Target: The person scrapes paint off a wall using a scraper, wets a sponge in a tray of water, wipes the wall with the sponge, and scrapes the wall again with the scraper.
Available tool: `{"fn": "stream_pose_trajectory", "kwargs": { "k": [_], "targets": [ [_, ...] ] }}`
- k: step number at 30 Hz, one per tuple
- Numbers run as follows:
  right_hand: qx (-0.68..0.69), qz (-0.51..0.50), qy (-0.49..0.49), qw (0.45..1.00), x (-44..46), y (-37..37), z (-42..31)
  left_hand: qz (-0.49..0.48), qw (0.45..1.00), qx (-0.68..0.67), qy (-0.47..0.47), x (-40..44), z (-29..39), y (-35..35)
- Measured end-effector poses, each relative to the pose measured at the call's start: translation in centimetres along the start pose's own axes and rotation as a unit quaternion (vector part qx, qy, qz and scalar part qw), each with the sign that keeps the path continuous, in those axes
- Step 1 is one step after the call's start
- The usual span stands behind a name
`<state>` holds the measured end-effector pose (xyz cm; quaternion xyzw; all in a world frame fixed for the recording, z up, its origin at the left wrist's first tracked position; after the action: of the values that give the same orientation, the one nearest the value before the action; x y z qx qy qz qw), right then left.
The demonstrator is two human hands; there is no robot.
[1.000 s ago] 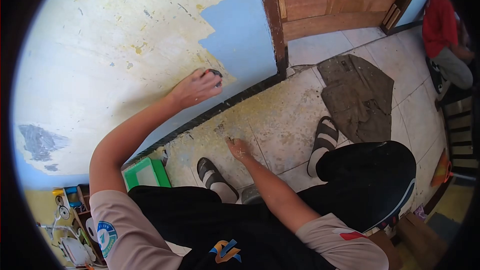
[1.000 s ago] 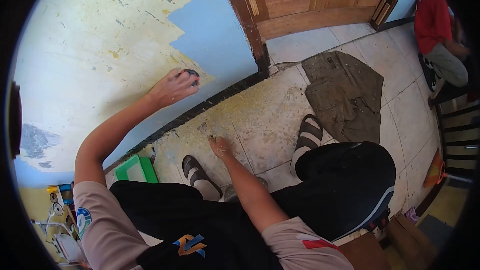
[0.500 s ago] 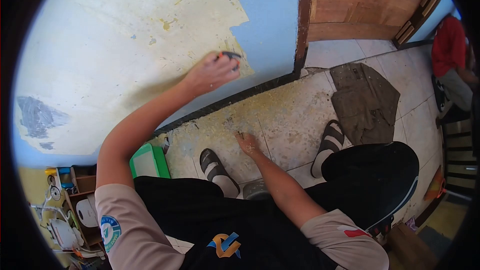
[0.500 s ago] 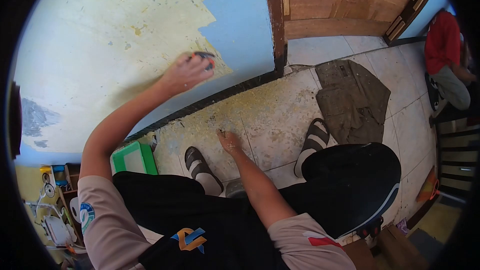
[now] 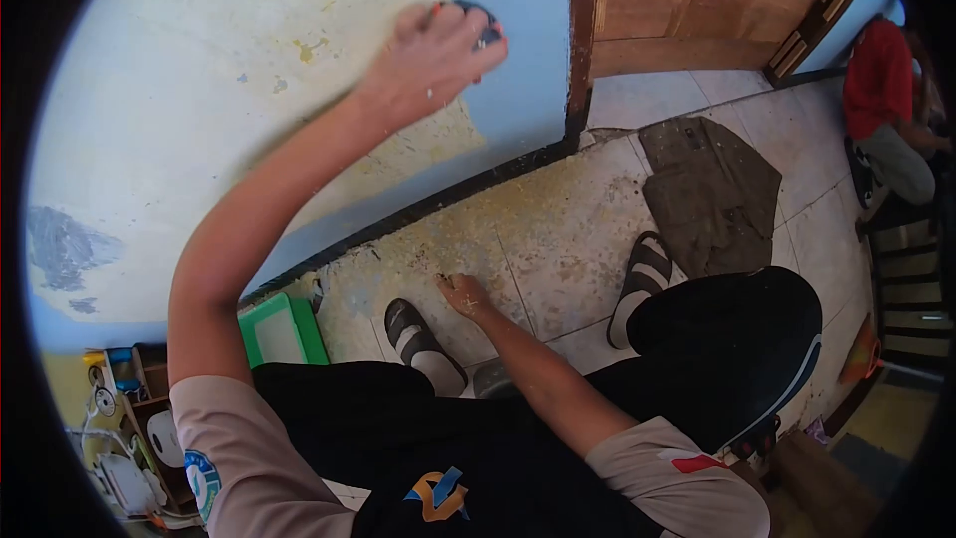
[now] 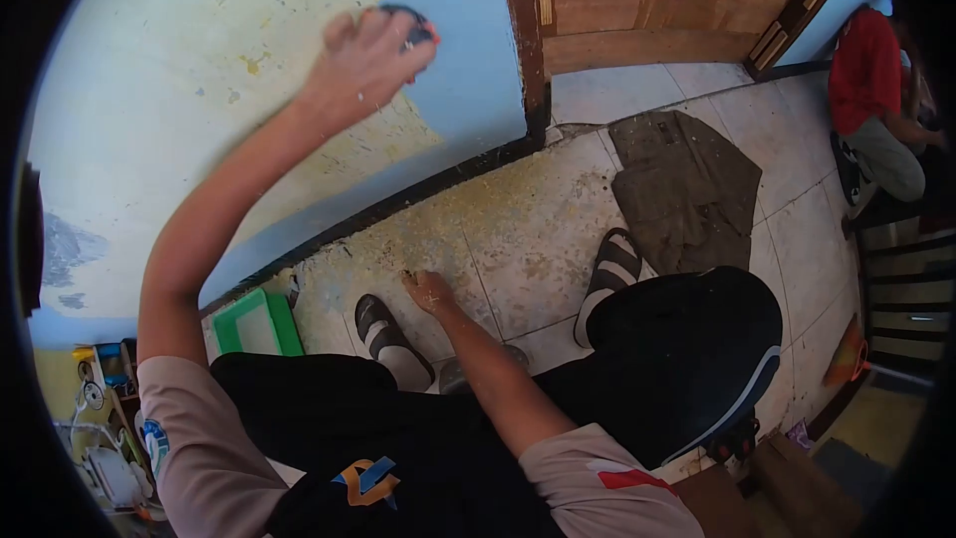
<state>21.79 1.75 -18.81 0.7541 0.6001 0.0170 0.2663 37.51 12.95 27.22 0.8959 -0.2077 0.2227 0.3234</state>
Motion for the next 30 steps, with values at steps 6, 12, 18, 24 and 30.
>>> {"fn": "stream_pose_trajectory", "kwargs": {
  "k": [6,12,18,24,30],
  "targets": [
    [-0.048,-0.026,-0.020,0.998,0.0,0.0,1.1,0.061,0.996,0.066,0.006,0.0,0.9,-1.2],
    [-0.067,0.000,0.009,0.998,-1.2,1.1,-0.1,-0.088,0.988,-0.029,-0.127,-8.7,15.0,-11.8],
    [-0.003,0.035,0.019,0.999,0.7,3.2,-1.6,-0.174,0.951,-0.246,-0.077,-14.6,20.7,-14.0],
    [0.242,0.041,-0.067,0.967,3.1,2.5,1.7,-0.277,0.876,-0.392,0.049,-15.2,12.6,-5.2],
    [0.270,-0.039,-0.095,0.957,3.5,2.2,-3.1,-0.310,0.853,-0.371,0.197,-20.6,6.9,0.7]
  ]
}}
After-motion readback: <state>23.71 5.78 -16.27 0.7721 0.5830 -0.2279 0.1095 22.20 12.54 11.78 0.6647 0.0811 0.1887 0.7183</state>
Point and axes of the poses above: each hand's wrist, its own x-axis towards the middle knuckle, its own y-axis out of the back of the hand, z = x × y, the point moved 9 cm from there along x, towards the middle knuckle, and after that the axes turned 14 degrees about z, right-handed, at the moved point
